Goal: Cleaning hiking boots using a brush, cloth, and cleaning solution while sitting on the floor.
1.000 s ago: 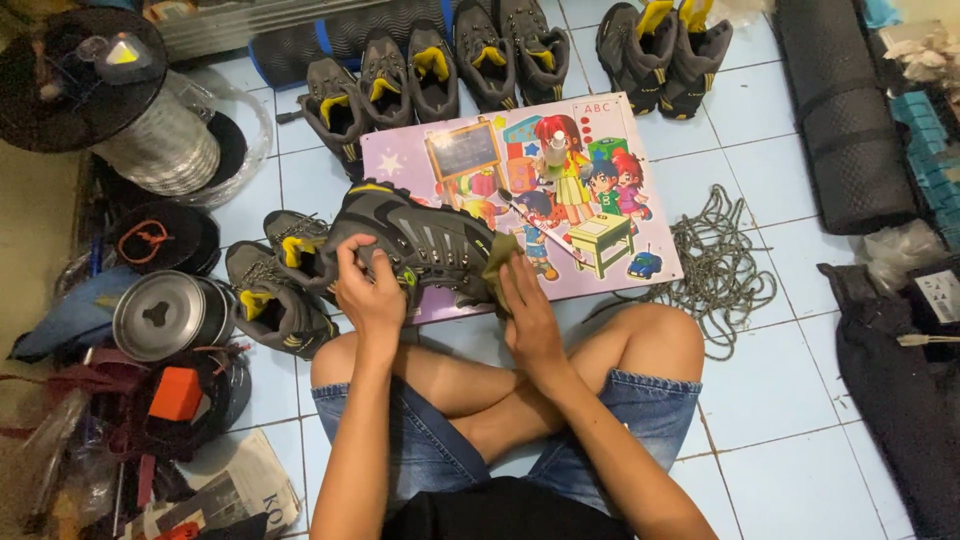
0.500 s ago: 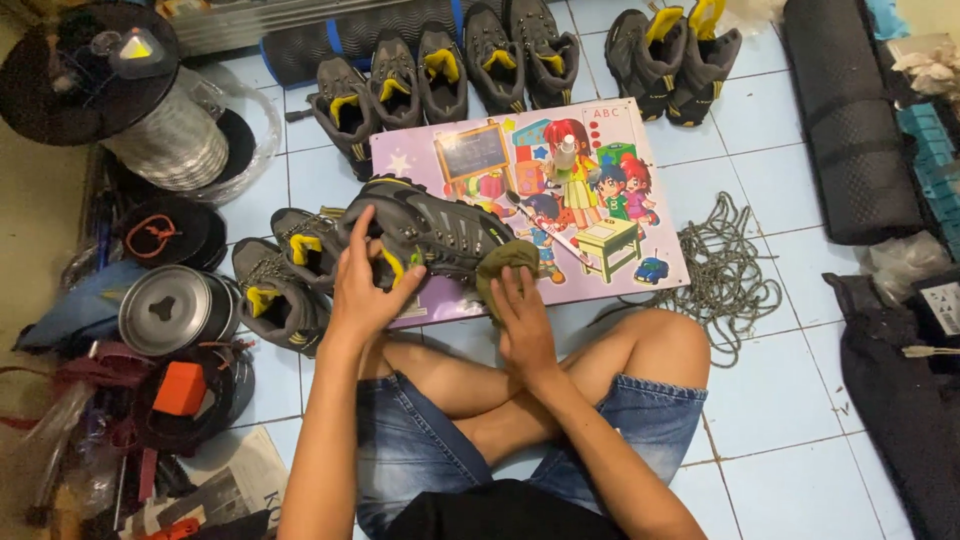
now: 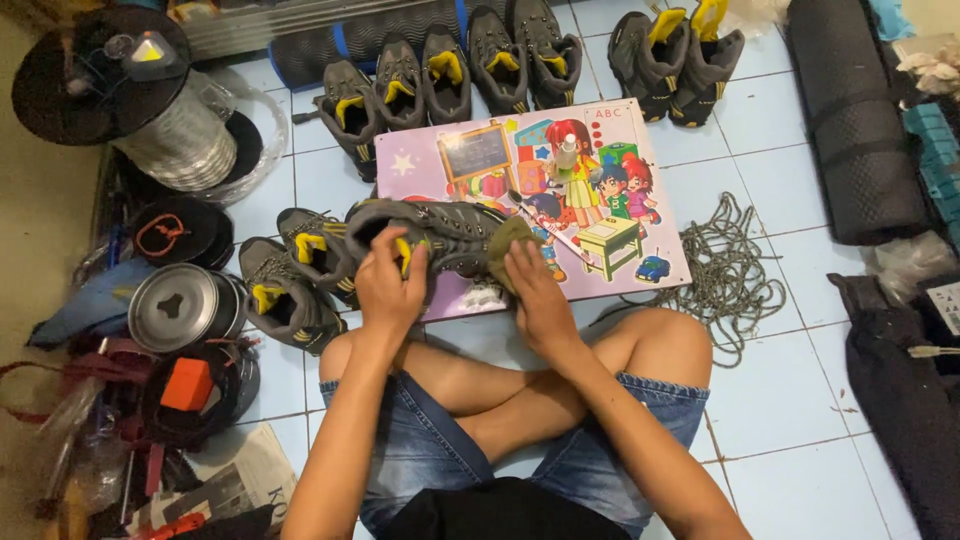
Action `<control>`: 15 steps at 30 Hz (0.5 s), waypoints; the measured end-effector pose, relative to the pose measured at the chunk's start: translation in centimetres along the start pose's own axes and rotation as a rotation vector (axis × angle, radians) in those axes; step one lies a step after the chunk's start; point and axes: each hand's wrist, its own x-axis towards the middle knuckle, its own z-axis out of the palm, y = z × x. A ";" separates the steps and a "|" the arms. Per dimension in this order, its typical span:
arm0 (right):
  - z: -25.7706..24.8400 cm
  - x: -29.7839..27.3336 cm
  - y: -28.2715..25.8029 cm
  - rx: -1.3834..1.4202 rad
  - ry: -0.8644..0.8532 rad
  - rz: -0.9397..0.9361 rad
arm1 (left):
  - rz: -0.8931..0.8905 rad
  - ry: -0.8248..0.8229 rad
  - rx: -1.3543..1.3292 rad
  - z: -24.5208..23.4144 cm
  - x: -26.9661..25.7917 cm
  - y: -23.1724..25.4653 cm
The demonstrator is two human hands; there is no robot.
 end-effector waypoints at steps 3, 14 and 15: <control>1.6 0.7 0.0 0.026 0.003 0.066 | -0.065 -0.118 0.033 -2.1 2.4 3.8; 0.6 6.5 -3.4 0.655 0.094 0.435 | -0.224 -0.287 -0.006 -3.1 5.0 5.0; 0.0 8.1 -4.3 0.645 0.081 0.392 | -0.205 -0.347 -0.031 -3.6 5.3 4.8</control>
